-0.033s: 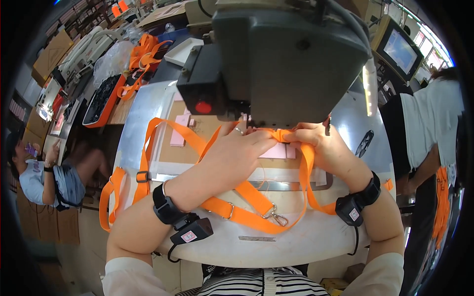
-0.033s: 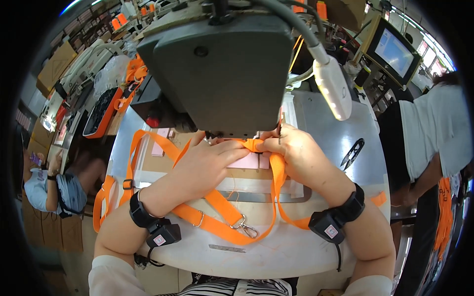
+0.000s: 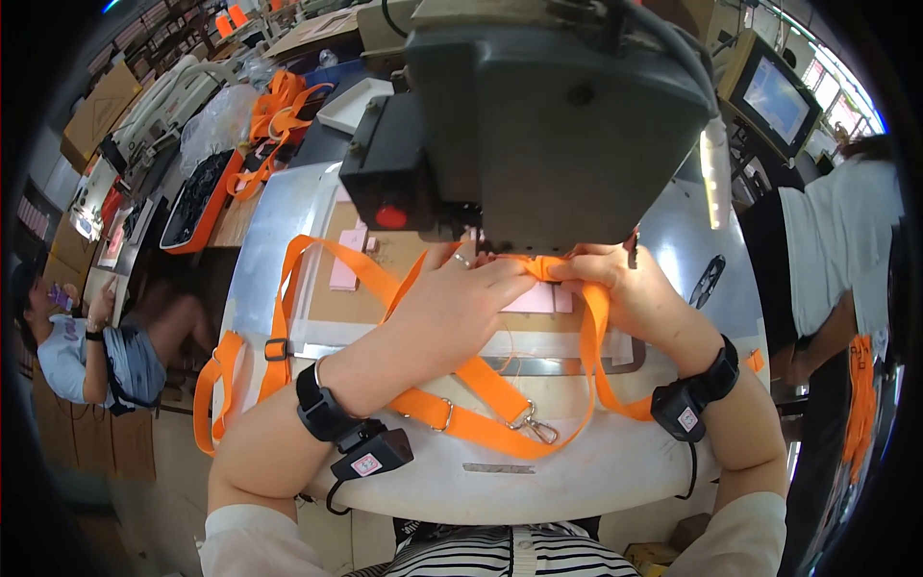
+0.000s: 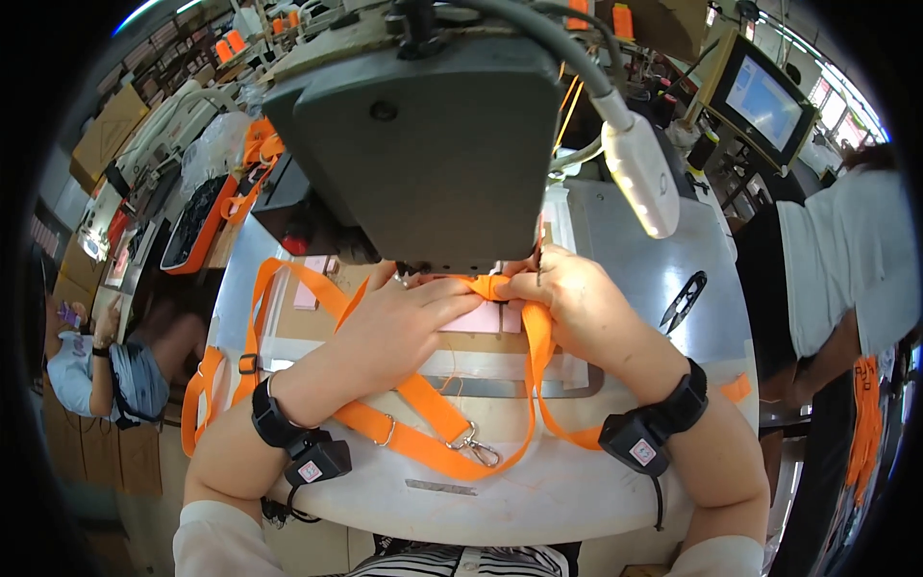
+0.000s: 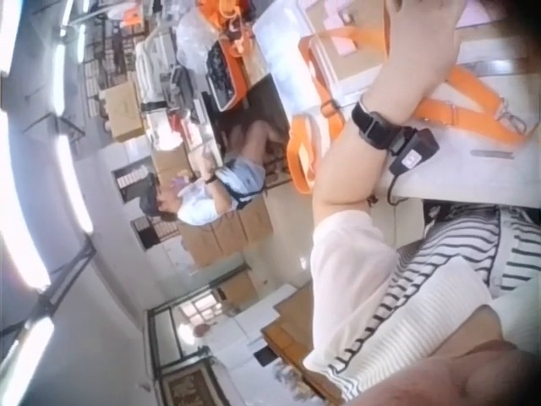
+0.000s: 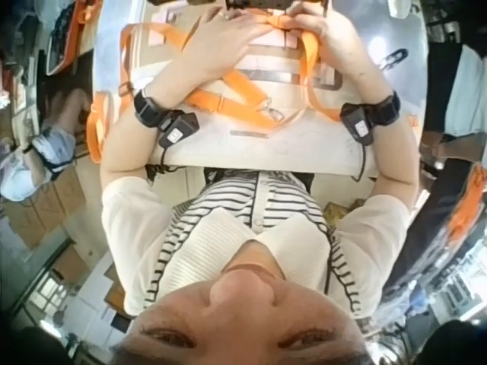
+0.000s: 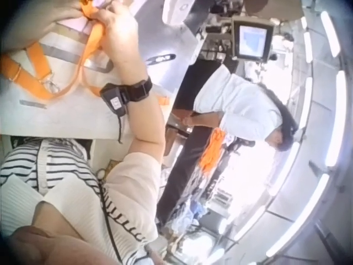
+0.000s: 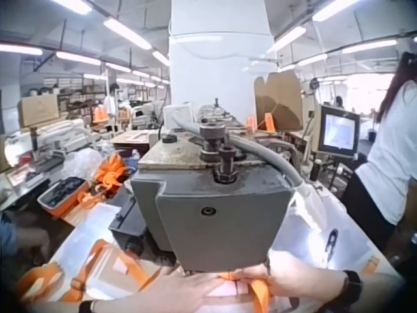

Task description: Operate an industrial sewing machine to stitch orange nylon straps together, using a touchscreen interface to manage patterns.

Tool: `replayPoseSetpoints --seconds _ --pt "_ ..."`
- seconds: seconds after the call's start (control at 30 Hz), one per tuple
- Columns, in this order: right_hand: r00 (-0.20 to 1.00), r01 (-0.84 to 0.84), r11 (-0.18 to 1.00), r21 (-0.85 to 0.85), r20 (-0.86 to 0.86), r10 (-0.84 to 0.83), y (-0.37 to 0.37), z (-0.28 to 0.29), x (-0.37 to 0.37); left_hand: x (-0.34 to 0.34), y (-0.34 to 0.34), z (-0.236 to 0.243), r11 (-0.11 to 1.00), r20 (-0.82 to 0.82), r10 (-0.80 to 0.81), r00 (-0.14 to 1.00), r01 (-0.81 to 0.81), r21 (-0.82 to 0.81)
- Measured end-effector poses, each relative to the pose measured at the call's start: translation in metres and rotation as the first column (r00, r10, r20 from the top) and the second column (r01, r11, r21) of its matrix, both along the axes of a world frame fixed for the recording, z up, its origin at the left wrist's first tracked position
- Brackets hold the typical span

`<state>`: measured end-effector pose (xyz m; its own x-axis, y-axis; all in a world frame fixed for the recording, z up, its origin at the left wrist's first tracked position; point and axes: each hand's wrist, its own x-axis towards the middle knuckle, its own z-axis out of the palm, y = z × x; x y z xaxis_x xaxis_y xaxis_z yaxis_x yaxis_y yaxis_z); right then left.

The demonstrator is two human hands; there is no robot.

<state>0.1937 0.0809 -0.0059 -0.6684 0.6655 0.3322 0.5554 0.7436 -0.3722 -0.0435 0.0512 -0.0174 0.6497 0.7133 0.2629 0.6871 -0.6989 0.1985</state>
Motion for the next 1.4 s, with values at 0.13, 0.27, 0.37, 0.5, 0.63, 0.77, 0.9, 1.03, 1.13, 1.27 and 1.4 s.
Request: replayPoseSetpoints --seconds 0.13,0.27,0.37,0.5,0.63,0.77,0.9,1.03,1.13,1.27,1.4 --pt "0.994 -0.004 1.000 -0.021 -0.107 0.002 0.0013 -0.0065 0.0025 0.0019 0.0008 0.0010 0.999 -0.004 -0.009 1.000 0.009 -0.034" --pt "0.991 -0.031 0.999 -0.013 -0.130 0.029 0.0056 -0.0064 0.0052 0.0006 0.0001 0.0041 0.996 -0.070 -0.048 0.996 0.053 0.069" --pt "0.993 -0.020 0.995 -0.100 -0.118 0.008 0.0067 -0.0067 0.0064 0.0011 -0.0011 0.0035 0.997 -0.086 -0.025 0.996 0.031 0.070" --pt "0.985 -0.027 0.986 -0.163 -0.172 -0.002 0.0030 -0.0041 0.0037 0.0018 -0.0010 0.0024 0.997 -0.090 -0.013 0.996 0.020 0.080" --pt "0.995 -0.037 0.994 -0.103 -0.101 0.026 0.0045 -0.0035 0.0042 0.0022 -0.0026 0.0034 0.995 -0.136 -0.009 0.991 0.022 0.092" --pt "0.992 -0.070 0.996 -0.053 -0.104 0.065 0.0043 -0.0045 0.0033 0.0030 -0.0040 0.0018 0.992 -0.128 -0.011 0.992 0.026 0.120" --pt "0.998 -0.044 0.999 0.018 -0.051 0.045 0.0020 -0.0040 0.0018 0.0034 -0.0042 0.0014 0.990 -0.098 -0.028 0.995 0.041 0.136" --pt "0.997 -0.051 0.997 0.052 -0.046 0.054 0.0027 -0.0045 0.0023 0.0048 -0.0052 -0.0016 0.994 -0.087 0.014 0.996 -0.004 0.107" --pt "0.996 -0.041 0.998 0.039 -0.076 0.044 0.0035 -0.0048 0.0025 0.0052 -0.0060 -0.0017 0.994 -0.091 0.019 0.996 -0.009 0.110" --pt "0.993 -0.032 0.999 -0.031 -0.115 0.028 0.0045 -0.0080 0.0022 0.0059 -0.0067 -0.0001 0.992 -0.093 0.017 0.996 -0.005 0.124" --pt "0.993 0.000 1.000 -0.020 -0.116 -0.002 0.0049 -0.0092 -0.0010 0.0076 -0.0058 0.0024 0.989 -0.088 0.011 0.996 0.002 0.147"
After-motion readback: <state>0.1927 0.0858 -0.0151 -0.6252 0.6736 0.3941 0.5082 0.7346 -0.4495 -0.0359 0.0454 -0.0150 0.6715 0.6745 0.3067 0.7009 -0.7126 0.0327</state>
